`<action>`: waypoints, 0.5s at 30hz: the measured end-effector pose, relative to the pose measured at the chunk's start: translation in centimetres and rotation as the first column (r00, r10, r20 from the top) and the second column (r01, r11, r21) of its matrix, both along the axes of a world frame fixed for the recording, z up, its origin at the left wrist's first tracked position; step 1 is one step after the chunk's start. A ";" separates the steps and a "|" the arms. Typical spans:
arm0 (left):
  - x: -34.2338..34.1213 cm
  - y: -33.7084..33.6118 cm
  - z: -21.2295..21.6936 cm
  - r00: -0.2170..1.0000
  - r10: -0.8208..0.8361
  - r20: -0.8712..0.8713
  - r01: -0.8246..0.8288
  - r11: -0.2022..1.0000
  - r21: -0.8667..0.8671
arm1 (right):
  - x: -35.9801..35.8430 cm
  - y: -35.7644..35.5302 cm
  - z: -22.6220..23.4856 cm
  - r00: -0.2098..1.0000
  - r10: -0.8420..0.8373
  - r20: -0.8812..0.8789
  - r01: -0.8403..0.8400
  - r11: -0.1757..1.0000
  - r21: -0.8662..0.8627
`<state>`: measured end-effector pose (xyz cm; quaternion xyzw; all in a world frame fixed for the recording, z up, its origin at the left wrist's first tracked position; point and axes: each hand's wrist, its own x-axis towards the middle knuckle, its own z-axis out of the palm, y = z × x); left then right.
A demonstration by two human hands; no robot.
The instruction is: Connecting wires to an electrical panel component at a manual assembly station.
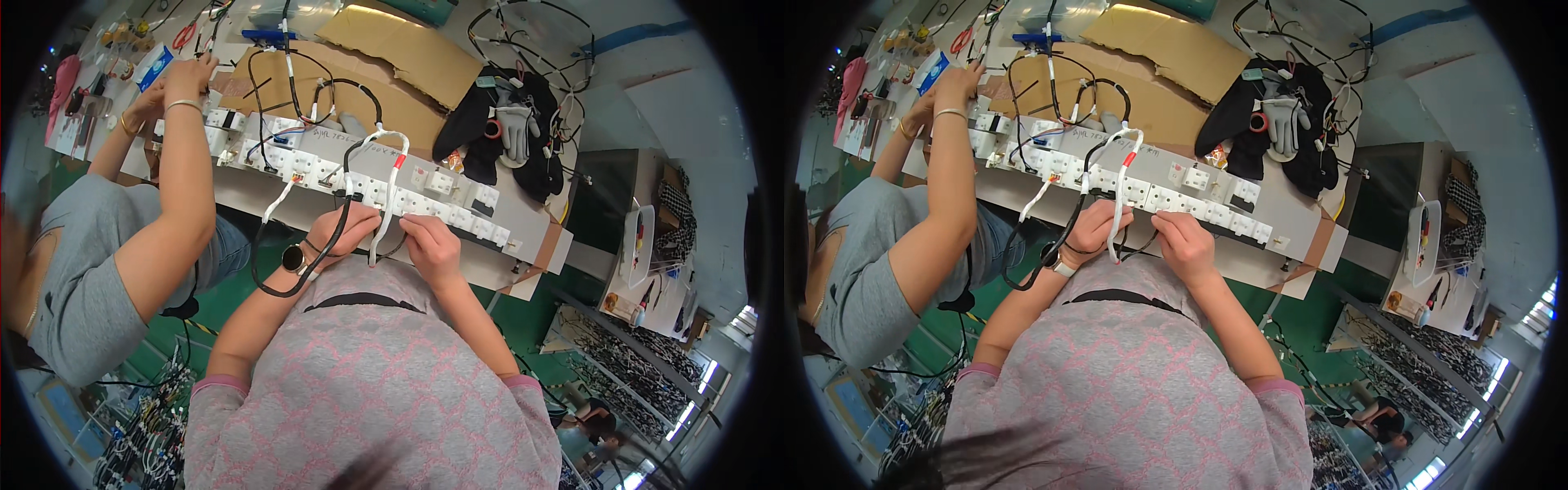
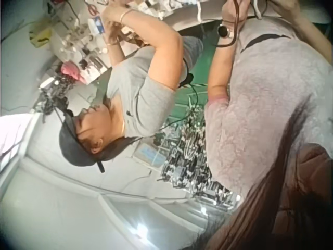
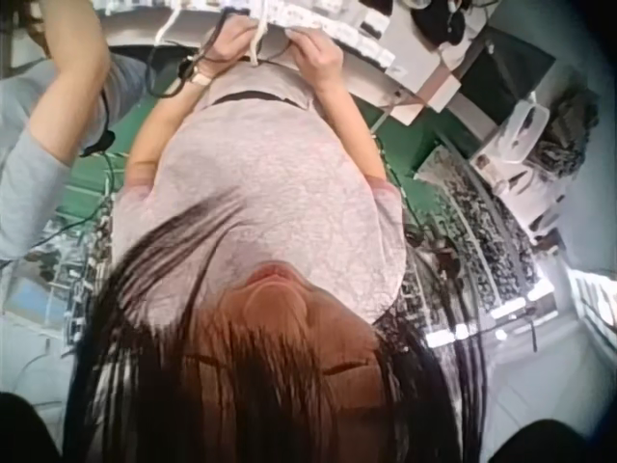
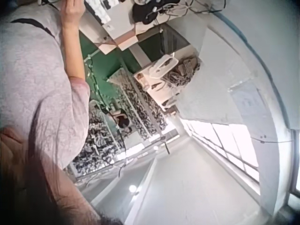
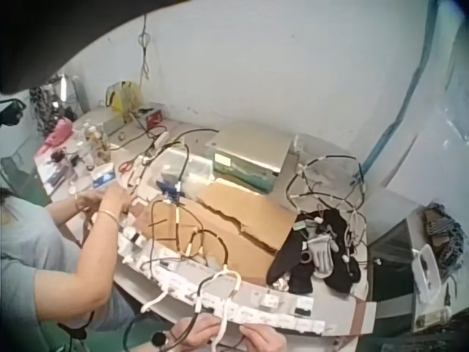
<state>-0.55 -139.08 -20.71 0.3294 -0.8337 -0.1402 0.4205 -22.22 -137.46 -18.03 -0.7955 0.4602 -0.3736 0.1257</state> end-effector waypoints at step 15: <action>-0.5 -1.0 2.5 0.997 -0.036 0.071 0.039 0.998 -0.046 | -1.4 -3.3 1.3 0.993 0.113 0.027 -0.116 0.947 0.299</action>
